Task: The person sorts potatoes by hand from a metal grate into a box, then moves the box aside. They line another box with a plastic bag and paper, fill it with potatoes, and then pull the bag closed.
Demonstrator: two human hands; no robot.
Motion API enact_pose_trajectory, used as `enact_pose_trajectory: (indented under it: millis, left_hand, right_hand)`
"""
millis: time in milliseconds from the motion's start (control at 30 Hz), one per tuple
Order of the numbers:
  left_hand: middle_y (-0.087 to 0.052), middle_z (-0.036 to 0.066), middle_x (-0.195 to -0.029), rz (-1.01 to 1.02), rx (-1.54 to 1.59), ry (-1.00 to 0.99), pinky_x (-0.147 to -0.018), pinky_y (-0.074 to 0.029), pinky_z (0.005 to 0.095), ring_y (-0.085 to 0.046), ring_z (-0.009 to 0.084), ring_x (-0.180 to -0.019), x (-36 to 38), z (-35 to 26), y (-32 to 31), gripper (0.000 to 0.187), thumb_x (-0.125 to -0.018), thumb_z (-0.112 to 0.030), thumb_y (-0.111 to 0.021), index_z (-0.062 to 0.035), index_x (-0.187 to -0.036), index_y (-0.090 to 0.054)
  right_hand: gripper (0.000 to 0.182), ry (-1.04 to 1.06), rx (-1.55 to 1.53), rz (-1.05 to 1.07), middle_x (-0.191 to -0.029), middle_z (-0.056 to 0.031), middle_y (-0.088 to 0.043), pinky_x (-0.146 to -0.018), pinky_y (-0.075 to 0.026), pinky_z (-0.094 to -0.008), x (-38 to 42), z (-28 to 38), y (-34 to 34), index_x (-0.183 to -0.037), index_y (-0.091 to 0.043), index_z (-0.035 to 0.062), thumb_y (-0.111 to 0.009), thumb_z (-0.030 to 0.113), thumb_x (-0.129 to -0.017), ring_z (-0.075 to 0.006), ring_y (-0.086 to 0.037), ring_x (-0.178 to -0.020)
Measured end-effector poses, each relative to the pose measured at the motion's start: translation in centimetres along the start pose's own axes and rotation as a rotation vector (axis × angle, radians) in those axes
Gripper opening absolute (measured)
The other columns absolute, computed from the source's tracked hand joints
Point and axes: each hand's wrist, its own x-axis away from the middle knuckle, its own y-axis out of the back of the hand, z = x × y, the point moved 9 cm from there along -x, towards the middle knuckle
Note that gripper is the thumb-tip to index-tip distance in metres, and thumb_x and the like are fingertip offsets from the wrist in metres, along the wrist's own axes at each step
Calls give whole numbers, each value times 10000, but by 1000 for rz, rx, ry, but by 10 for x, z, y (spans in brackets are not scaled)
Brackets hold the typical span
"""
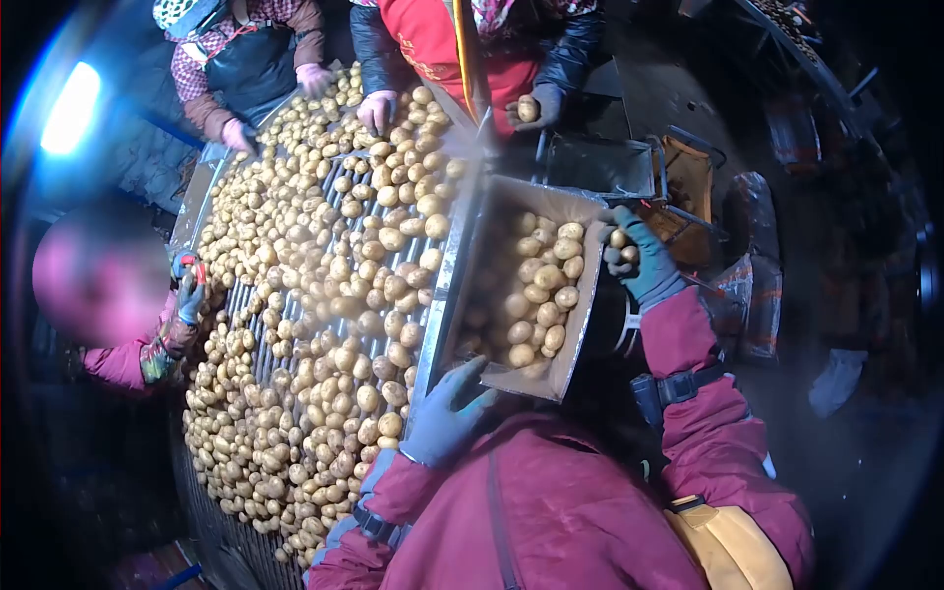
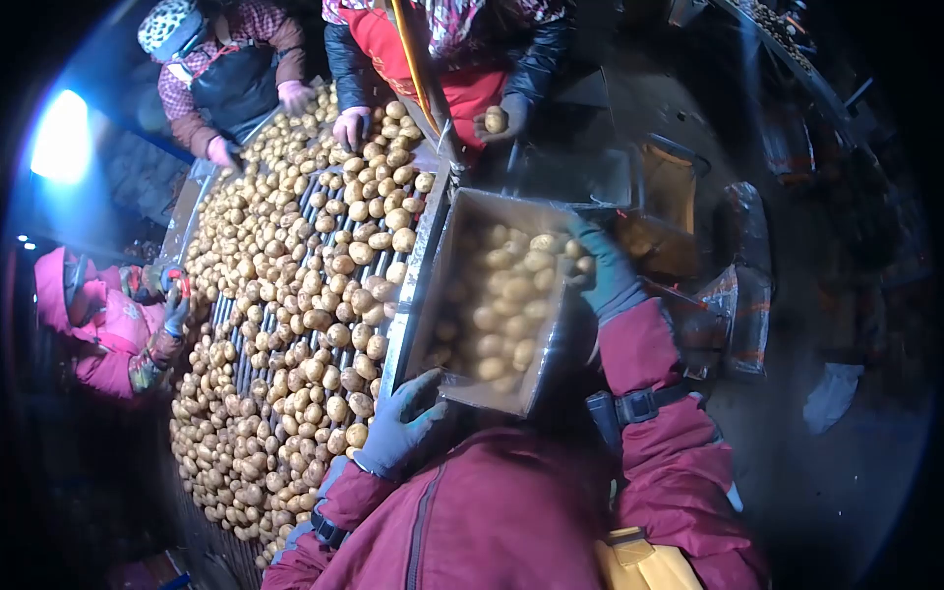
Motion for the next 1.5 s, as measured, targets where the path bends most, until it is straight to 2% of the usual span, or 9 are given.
enact_pose_trajectory:
  millis: [333, 533, 667, 767, 1067, 1200, 1300, 1433, 1500]
  left_hand:
    - [-635, 141, -1268, -145, 119, 145, -1022, -476, 346, -610, 235, -1183, 34, 53, 16, 438, -928, -181, -672, 0, -1322, -611]
    - [-651, 133, -1244, -138, 96, 120, -1038, -467, 341, -602, 227, -1195, 27, 33, 19, 420, -928, -190, -679, -15, -1306, -626]
    - [-664, 131, -1240, -284, 230, 193, -1003, -486, 329, -620, 217, -1172, 28, 51, 55, 424, -933, -197, -693, -22, -1314, -626]
    - [-663, 150, -1262, -442, -199, 83, -996, -498, 349, -627, 242, -1190, 22, 64, 120, 421, -947, -239, -684, -28, -1308, -629]
    - [-633, 167, -1279, -783, -613, -122, -1009, -470, 423, -576, 361, -1203, -70, 92, 252, 454, -927, -354, -631, -120, -1315, -616]
    - [-656, 141, -1215, -502, -249, -134, -1010, -468, 436, -588, 363, -1172, -102, 106, 218, 359, -920, -345, -594, -179, -1229, -669]
    - [-659, 108, -1217, -139, -690, -54, -1004, -467, 411, -599, 331, -1153, -87, 105, 179, 291, -917, -353, -653, -120, -1077, -722]
    - [-669, 82, -1172, -100, -466, 208, -950, -499, 401, -620, 304, -1094, -72, 120, 208, 250, -890, -350, -681, -140, -1012, -736]
    - [-652, 104, -1228, -325, -568, -1, -991, -489, 393, -609, 295, -1154, -82, 87, 243, 351, -897, -340, -680, -160, -1198, -700]
  right_hand:
    - [348, 119, -363, -135, -867, -28, -664, -703, -598, -318, -94, 53, 67, -1057, -661, 137, -692, 458, -925, -189, -676, -814]
    - [657, -17, -34, -182, -1458, -136, -461, -1071, -452, -493, -121, 19, 109, -1389, -481, 59, -621, 528, -951, -350, -557, -1238]
    - [583, -104, 58, 135, -1180, -88, -687, -796, -577, -314, -72, -30, 67, -1335, -584, 68, -511, 538, -997, -198, -696, -924]
    - [531, -172, 32, 190, -1037, -84, -707, -536, -467, -239, -25, -48, -2, -1319, -587, 32, -474, 462, -1028, -128, -626, -666]
    - [498, -435, 261, 476, -957, -141, -728, -502, -498, -199, 53, -177, -193, -1247, -609, -45, -462, 389, -1054, -143, -649, -583]
    - [493, -605, 193, 493, -941, -149, -730, -477, -493, -195, 68, -232, -223, -1244, -602, -75, -441, 354, -1061, -136, -644, -572]
    - [483, -607, 261, 505, -911, -147, -728, -469, -511, -195, 71, -242, -233, -1231, -603, -90, -428, 328, -1064, -136, -641, -562]
    - [474, -638, 249, 468, -915, -149, -726, -477, -522, -203, 68, -253, -229, -1236, -607, -80, -422, 323, -1067, -146, -653, -573]
    - [474, -649, 271, 461, -932, -151, -726, -491, -516, -204, 68, -258, -229, -1248, -604, -78, -421, 320, -1068, -154, -661, -597]
